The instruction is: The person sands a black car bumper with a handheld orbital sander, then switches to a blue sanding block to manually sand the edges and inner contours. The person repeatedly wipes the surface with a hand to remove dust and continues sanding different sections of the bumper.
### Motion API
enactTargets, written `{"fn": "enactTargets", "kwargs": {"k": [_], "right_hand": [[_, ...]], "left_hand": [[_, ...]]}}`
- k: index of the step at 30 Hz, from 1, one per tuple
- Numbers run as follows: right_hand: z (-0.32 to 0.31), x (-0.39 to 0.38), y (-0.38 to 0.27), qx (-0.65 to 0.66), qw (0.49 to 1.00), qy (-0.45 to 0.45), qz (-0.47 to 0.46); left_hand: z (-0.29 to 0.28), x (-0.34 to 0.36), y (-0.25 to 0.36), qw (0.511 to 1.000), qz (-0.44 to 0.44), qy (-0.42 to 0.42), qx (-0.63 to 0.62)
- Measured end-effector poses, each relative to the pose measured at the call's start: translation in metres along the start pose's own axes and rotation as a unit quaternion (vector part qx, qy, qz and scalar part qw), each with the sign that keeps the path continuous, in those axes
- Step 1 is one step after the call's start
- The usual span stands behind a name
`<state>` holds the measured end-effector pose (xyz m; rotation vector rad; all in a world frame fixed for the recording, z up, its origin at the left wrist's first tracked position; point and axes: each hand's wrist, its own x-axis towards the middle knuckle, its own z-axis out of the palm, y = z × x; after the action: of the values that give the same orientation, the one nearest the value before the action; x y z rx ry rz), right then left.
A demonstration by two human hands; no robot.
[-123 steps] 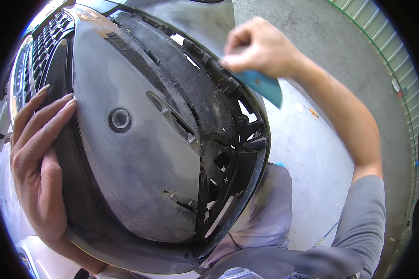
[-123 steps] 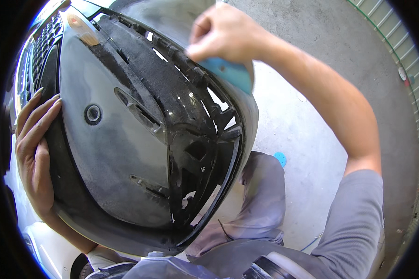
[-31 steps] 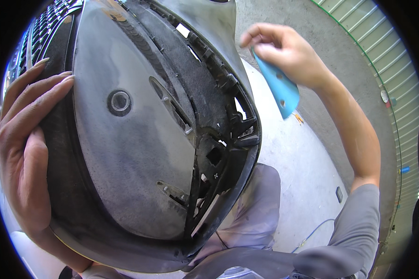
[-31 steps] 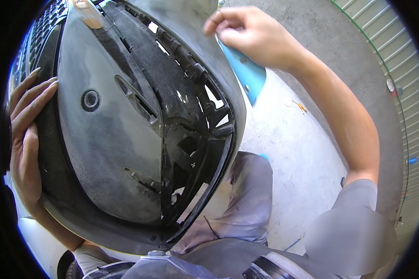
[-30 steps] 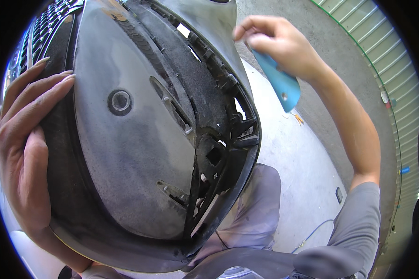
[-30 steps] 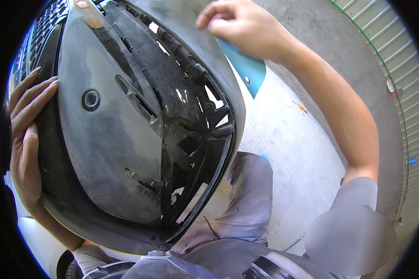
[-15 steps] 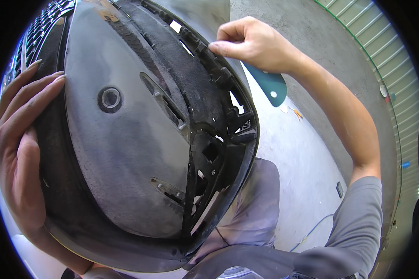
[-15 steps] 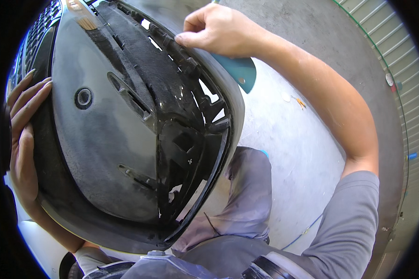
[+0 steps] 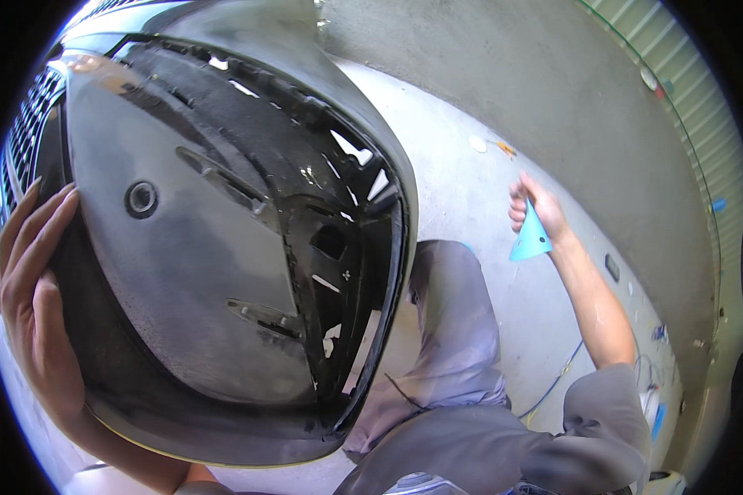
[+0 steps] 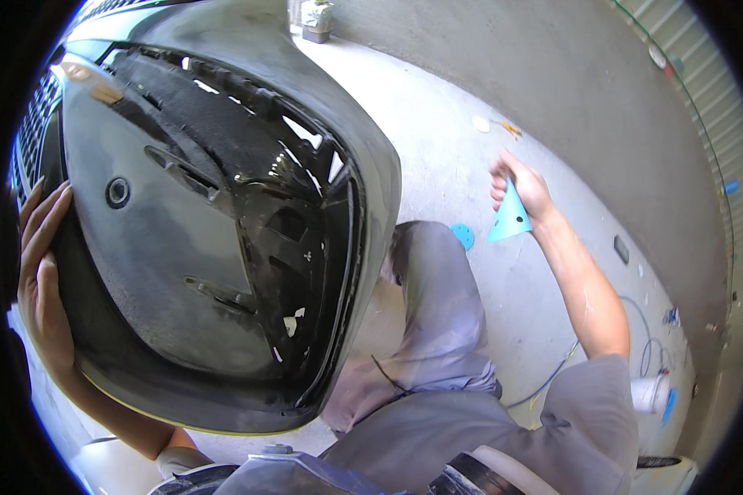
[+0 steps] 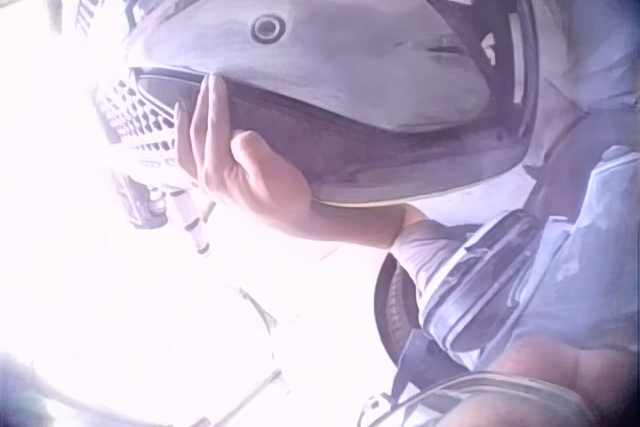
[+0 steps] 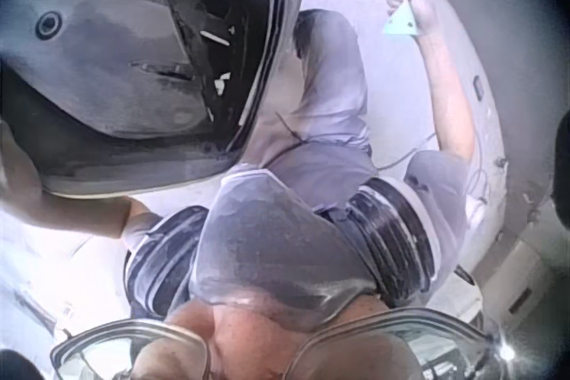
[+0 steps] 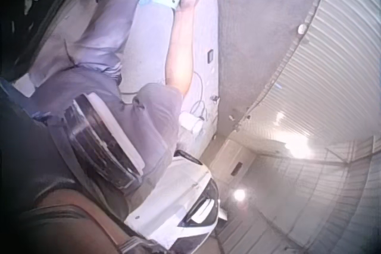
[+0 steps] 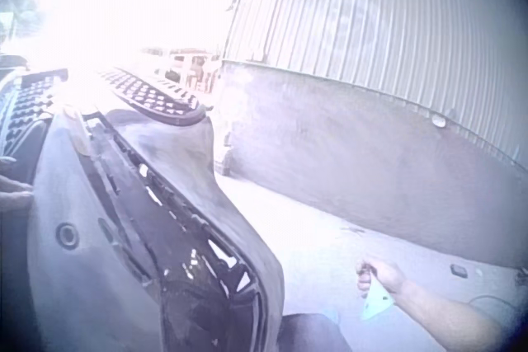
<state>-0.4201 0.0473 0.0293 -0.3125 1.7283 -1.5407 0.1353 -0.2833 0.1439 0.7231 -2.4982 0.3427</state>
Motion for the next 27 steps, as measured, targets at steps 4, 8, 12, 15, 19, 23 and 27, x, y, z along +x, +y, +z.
{"fn": "enactTargets", "kwargs": {"k": [4, 8, 12, 15, 19, 23, 27], "right_hand": [[-0.088, -0.052, 0.106, 0.138, 0.956, 0.225, 0.129], [-0.094, -0.108, 0.139, 0.177, 0.932, 0.272, 0.159], [-0.041, -0.126, 0.086, -0.037, 0.99, 0.137, 0.005], [0.027, -0.103, 0.031, -0.348, 0.911, 0.012, -0.221], [0.126, -0.055, -0.024, -0.568, 0.688, -0.085, -0.444], [0.176, -0.01, -0.041, -0.652, 0.514, -0.061, -0.554], [0.163, -0.005, -0.014, -0.659, 0.495, -0.073, -0.562]], "left_hand": [[0.002, 0.01, -0.01, 1.0, 0.029, 0.0, -0.006], [0.015, 0.03, -0.029, 0.999, 0.034, -0.006, -0.024], [0.016, 0.032, -0.032, 0.998, 0.037, 0.004, -0.044], [0.011, 0.03, -0.027, 0.999, 0.028, 0.011, -0.042], [0.005, 0.036, -0.023, 0.998, 0.026, -0.006, -0.054], [0.01, 0.036, -0.027, 0.995, -0.034, -0.037, -0.085], [0.016, 0.023, -0.028, 0.989, -0.08, -0.049, -0.115]]}}
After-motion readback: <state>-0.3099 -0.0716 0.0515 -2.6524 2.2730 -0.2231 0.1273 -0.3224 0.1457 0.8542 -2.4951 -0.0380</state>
